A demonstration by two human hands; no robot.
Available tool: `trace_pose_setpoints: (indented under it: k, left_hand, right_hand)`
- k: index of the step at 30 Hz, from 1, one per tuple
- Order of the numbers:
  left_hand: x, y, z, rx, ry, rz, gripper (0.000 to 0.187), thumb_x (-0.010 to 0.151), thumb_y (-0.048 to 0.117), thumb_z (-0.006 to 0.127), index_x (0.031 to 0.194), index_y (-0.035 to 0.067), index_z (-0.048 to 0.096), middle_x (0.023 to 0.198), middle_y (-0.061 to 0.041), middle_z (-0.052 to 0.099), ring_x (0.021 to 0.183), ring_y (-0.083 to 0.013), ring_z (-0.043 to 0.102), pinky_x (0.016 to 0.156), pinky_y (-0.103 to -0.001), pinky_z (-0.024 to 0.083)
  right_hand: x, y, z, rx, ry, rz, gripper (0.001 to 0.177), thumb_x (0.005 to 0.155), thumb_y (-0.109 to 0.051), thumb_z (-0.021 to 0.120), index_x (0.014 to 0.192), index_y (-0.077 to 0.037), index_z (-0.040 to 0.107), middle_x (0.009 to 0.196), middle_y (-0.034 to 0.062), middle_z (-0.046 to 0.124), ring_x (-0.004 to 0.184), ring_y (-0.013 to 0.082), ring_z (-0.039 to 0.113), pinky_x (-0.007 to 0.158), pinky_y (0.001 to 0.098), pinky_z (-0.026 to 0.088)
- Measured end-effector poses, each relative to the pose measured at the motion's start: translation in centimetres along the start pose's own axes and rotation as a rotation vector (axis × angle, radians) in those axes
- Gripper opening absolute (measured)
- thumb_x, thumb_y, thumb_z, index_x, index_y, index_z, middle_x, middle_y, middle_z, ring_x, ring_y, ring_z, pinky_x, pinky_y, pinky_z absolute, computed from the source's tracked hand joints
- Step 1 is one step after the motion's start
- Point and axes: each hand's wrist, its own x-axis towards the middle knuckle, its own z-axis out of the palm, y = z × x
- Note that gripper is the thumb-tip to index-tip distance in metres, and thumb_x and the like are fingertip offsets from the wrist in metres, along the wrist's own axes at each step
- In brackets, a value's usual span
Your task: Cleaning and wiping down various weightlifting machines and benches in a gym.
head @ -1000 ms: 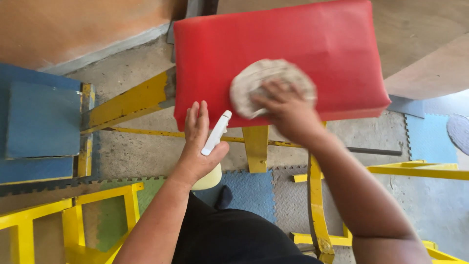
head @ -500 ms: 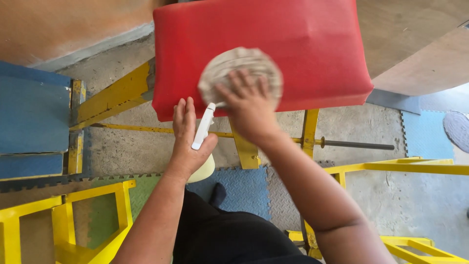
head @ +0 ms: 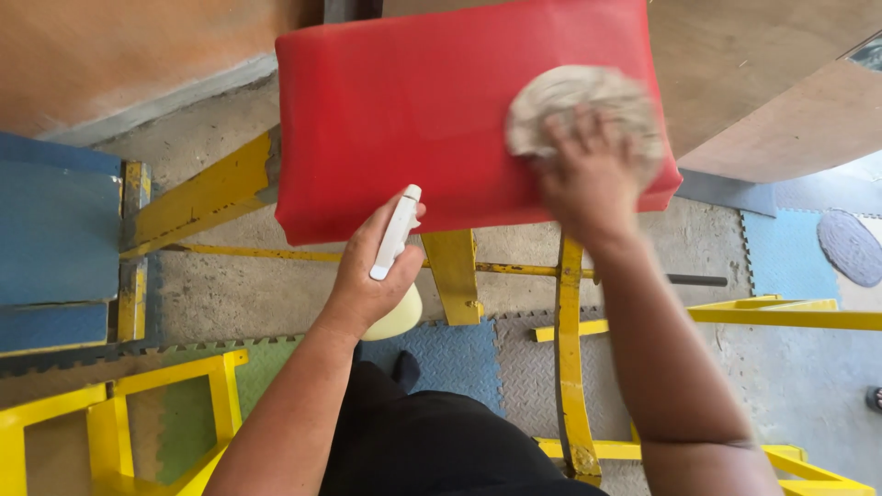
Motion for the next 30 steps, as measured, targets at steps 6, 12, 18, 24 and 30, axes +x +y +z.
trace_pose_setpoints:
  k: [6,12,18,24,30]
  left_hand:
    - [2.1,1.4,-2.1,-0.159,-0.056,-0.014,0.048,0.091,0.022,0.068,0.133,0.005,0.055,0.123,-0.013,0.071,0.115,-0.0251,0.071,0.098,-0.038,0.058]
    - [4.0,3.4,-5.7,0.200,-0.159,0.046,0.062,0.086,0.027,0.077,0.134,0.004,0.046,0.125,-0.019,0.059,0.113,-0.0330,0.062,0.095,-0.045,0.052]
    - [7.7,5.0,-8.6,0.330,-0.289,0.056,0.056,0.089,0.021,0.071,0.137,0.006,0.048,0.121,-0.016,0.063,0.108,-0.0288,0.067,0.097,-0.042,0.055]
    - [11.9,1.7,-10.4,0.348,-0.069,0.301,0.054,0.091,0.015,0.073,0.138,0.001,0.051,0.123,-0.020,0.064,0.108,-0.0329,0.067,0.095,-0.044,0.056]
    - [15.7,2.1,-11.2,0.265,-0.130,0.230,0.037,0.091,0.019,0.070,0.124,0.003,0.060,0.111,-0.014,0.070,0.104,-0.0266,0.070,0.093,-0.041,0.058]
  right_hand:
    - [0.7,-11.1,4.4,-0.002,-0.005,-0.379,0.057,0.099,-0.046,0.051,0.153,-0.029,0.042,0.161,0.0102,0.029,0.153,0.0363,0.020,0.119,0.0626,0.006]
    - [5.8,-6.5,3.9,0.021,-0.125,-0.184,0.053,0.099,-0.039,0.054,0.151,-0.035,0.047,0.166,0.0045,0.030,0.154,0.0303,0.023,0.123,0.0578,0.011]
    - [6.7,4.2,2.1,0.088,0.016,0.125,0.054,0.104,-0.028,0.052,0.158,-0.028,0.048,0.168,0.0114,0.031,0.156,0.0389,0.019,0.124,0.0596,0.011]
    - [6.9,-6.8,4.4,0.107,0.064,0.277,0.050,0.107,-0.039,0.046,0.156,-0.027,0.045,0.168,0.0155,0.026,0.157,0.0387,0.016,0.123,0.0593,0.007]
    - [7.3,-18.8,9.2,0.071,-0.063,-0.052,0.054,0.105,-0.039,0.041,0.157,-0.024,0.038,0.166,0.0114,0.027,0.155,0.0348,0.015,0.123,0.0600,0.002]
